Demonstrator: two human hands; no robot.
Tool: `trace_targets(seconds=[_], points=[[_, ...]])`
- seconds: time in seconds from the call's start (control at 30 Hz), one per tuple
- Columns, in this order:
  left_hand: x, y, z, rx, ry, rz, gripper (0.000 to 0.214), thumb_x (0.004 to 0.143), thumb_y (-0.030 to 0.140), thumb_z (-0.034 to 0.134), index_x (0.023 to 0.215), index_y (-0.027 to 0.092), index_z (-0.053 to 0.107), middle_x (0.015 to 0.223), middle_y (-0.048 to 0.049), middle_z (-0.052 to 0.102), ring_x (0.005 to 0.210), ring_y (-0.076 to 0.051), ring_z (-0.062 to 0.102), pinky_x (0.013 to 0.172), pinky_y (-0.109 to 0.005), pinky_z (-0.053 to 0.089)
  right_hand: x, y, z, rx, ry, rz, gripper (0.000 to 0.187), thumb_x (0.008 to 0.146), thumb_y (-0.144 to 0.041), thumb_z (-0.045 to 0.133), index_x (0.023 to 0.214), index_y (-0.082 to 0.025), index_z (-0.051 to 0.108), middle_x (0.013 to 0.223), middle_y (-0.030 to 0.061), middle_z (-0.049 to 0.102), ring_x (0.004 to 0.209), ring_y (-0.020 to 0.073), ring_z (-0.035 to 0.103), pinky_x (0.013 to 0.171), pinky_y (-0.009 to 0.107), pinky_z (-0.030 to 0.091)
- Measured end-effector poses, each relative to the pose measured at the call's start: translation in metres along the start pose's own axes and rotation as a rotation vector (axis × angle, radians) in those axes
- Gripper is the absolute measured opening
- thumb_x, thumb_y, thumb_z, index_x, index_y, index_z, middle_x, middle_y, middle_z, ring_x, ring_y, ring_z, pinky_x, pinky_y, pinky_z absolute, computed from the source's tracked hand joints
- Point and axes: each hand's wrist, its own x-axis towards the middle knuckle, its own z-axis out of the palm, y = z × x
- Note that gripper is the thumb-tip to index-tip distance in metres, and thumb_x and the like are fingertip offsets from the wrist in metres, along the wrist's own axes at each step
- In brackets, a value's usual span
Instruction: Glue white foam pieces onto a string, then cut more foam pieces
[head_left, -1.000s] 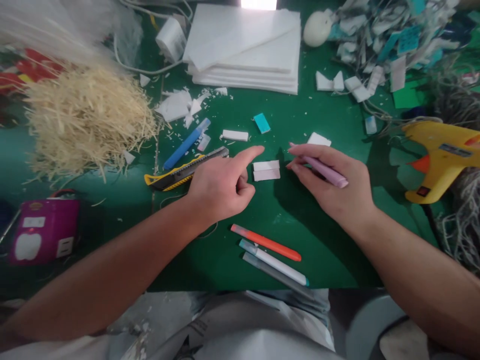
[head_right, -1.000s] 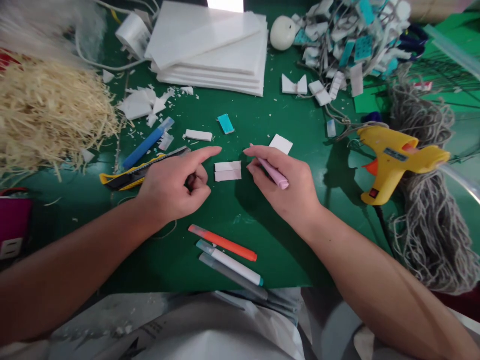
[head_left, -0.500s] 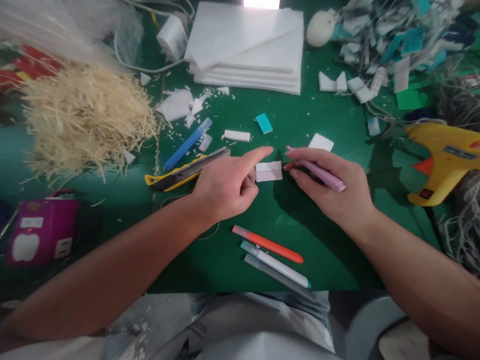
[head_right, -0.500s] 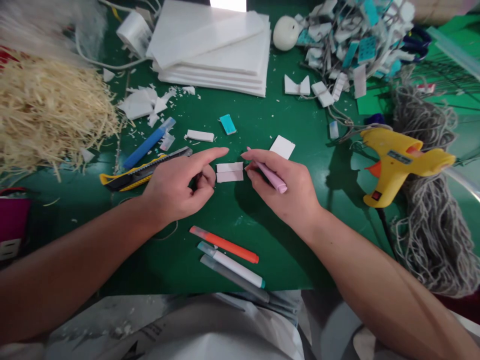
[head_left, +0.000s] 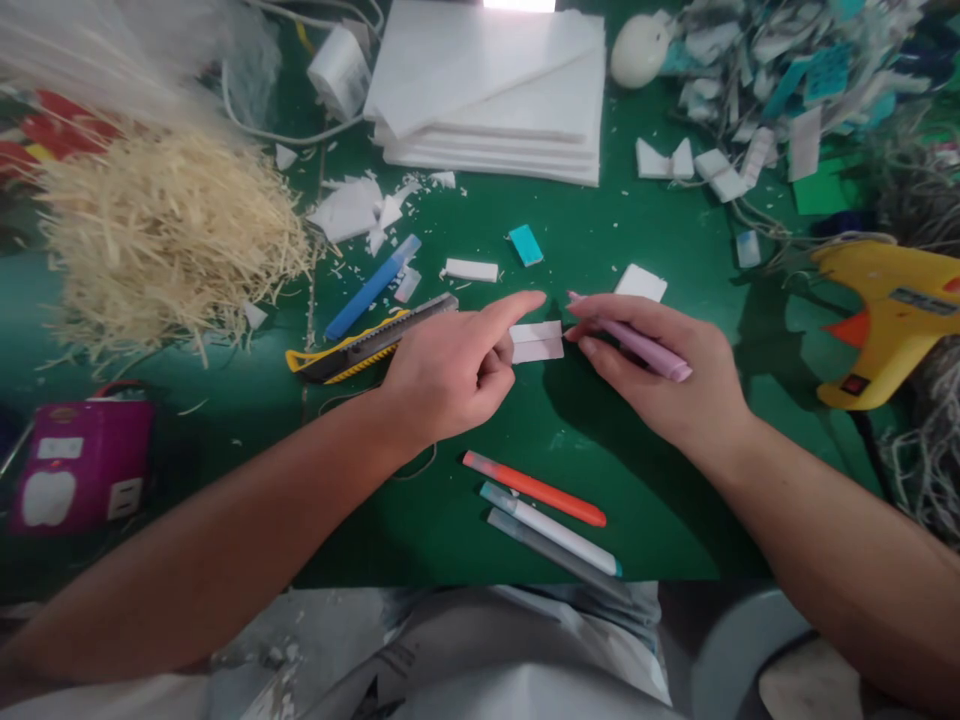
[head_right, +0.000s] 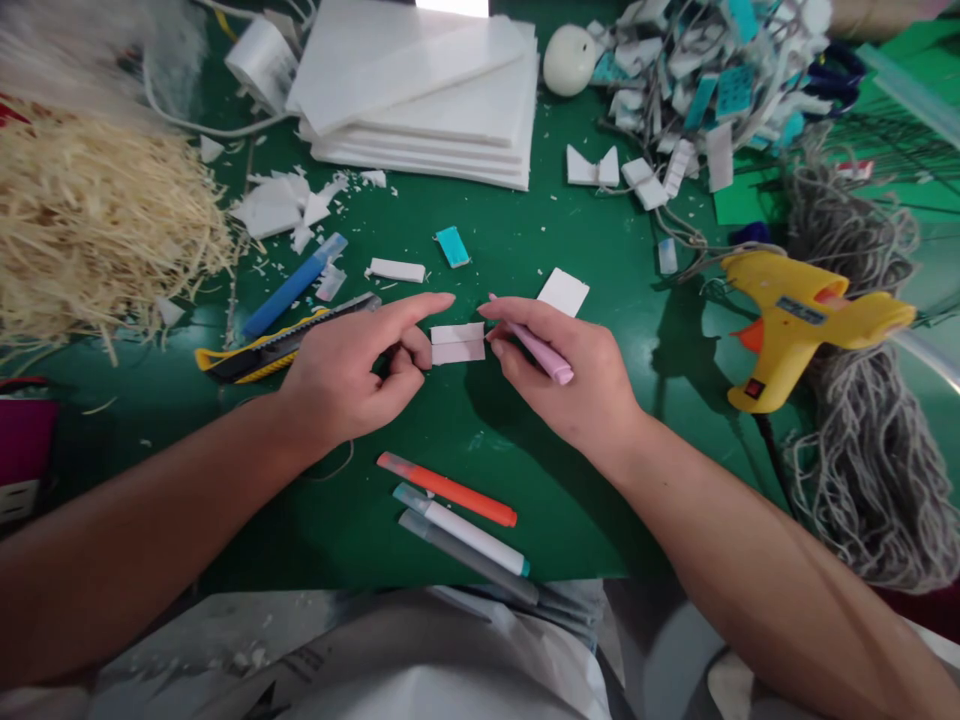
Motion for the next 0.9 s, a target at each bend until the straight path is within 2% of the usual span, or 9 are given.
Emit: trace_targets(seconds=[0.1, 0.2, 0.3, 0.4, 0.47, 0.53, 0.63, 0.8, 0.9], points=[[0.0, 0.0, 0.0, -0.007, 0.01, 0.015, 0.052, 0.09, 0.004, 0.045, 0.138, 0.012, 0.062, 0.08, 0.0022, 0.078, 0.072, -0.013, 0.072, 0.073, -0.024, 0.057, 0.0, 0.0, 0.0, 0.002, -0.002, -0.005, 0.024, 0.086, -0.019, 0.075, 0.107, -0.029, 0.082, 0.099, -0.0005, 0.086, 0.088, 0.0193, 0.082, 0.085, 0.033, 0.069], [-0.001, 0.0, 0.001, -0.01, -0.008, -0.003, 0.052, 0.09, 0.005, 0.046, 0.14, 0.015, 0.061, 0.081, 0.003, 0.077, 0.072, -0.013, 0.071, 0.075, -0.024, 0.057, 0.0, 0.001, 0.0, -0.007, -0.002, -0.017, 0.025, 0.086, -0.02, 0.075, 0.109, -0.028, 0.082, 0.098, -0.0004, 0.086, 0.088, 0.0189, 0.082, 0.086, 0.033, 0.068], [0.0, 0.0, 0.0, 0.027, -0.021, -0.017, 0.054, 0.09, 0.006, 0.047, 0.141, 0.016, 0.06, 0.084, 0.0002, 0.075, 0.075, -0.016, 0.071, 0.074, -0.028, 0.058, 0.0, 0.001, 0.0, -0.013, 0.003, -0.025, 0.025, 0.087, -0.02, 0.075, 0.109, -0.028, 0.082, 0.099, 0.0, 0.086, 0.088, 0.0189, 0.082, 0.087, 0.033, 0.068], [0.002, 0.0, -0.002, 0.075, -0.004, -0.022, 0.049, 0.088, 0.011, 0.051, 0.135, 0.015, 0.064, 0.1, -0.0084, 0.074, 0.09, -0.023, 0.072, 0.08, -0.037, 0.06, 0.0, 0.001, -0.001, -0.012, 0.032, -0.017, 0.024, 0.087, -0.019, 0.076, 0.107, -0.031, 0.083, 0.104, 0.0002, 0.086, 0.09, 0.0199, 0.082, 0.088, 0.035, 0.069], [0.004, 0.0, -0.002, 0.072, -0.007, -0.021, 0.037, 0.093, 0.021, 0.057, 0.129, 0.016, 0.067, 0.11, -0.012, 0.072, 0.102, -0.027, 0.071, 0.087, -0.042, 0.06, -0.001, 0.001, -0.001, -0.002, 0.058, -0.019, 0.023, 0.087, -0.019, 0.076, 0.106, -0.031, 0.083, 0.105, 0.0003, 0.086, 0.091, 0.0203, 0.082, 0.087, 0.035, 0.069], [0.005, -0.002, 0.0, 0.067, -0.018, -0.022, 0.032, 0.098, 0.032, 0.06, 0.125, 0.016, 0.068, 0.114, -0.0131, 0.071, 0.105, -0.028, 0.07, 0.09, -0.043, 0.059, -0.001, -0.001, -0.001, 0.005, 0.076, -0.007, 0.021, 0.09, -0.02, 0.075, 0.106, -0.03, 0.083, 0.101, 0.0013, 0.086, 0.089, 0.0198, 0.081, 0.084, 0.034, 0.069], [0.006, -0.005, 0.005, 0.083, -0.043, -0.04, 0.039, 0.098, 0.044, 0.065, 0.124, 0.016, 0.068, 0.114, -0.0125, 0.07, 0.104, -0.028, 0.067, 0.089, -0.043, 0.058, 0.0, -0.004, -0.001, 0.028, 0.087, 0.035, 0.018, 0.096, -0.028, 0.072, 0.11, -0.029, 0.083, 0.092, 0.0022, 0.084, 0.078, 0.0179, 0.079, 0.076, 0.032, 0.068], [0.006, -0.007, 0.008, 0.103, -0.064, -0.034, 0.042, 0.097, 0.047, 0.065, 0.125, 0.016, 0.068, 0.114, -0.0116, 0.069, 0.103, -0.028, 0.066, 0.087, -0.041, 0.057, 0.001, -0.004, 0.0, 0.053, 0.12, 0.02, 0.024, 0.099, -0.047, 0.071, 0.107, -0.029, 0.085, 0.087, 0.0031, 0.081, 0.068, 0.0171, 0.074, 0.066, 0.033, 0.065], [0.006, -0.006, 0.007, 0.127, -0.049, -0.024, 0.041, 0.098, 0.048, 0.065, 0.123, 0.015, 0.07, 0.109, -0.0111, 0.07, 0.1, -0.027, 0.066, 0.082, -0.039, 0.055, 0.002, -0.003, 0.0, 0.055, 0.125, 0.026, 0.026, 0.099, -0.049, 0.071, 0.106, -0.028, 0.086, 0.085, 0.0029, 0.08, 0.065, 0.0158, 0.071, 0.061, 0.031, 0.062]])
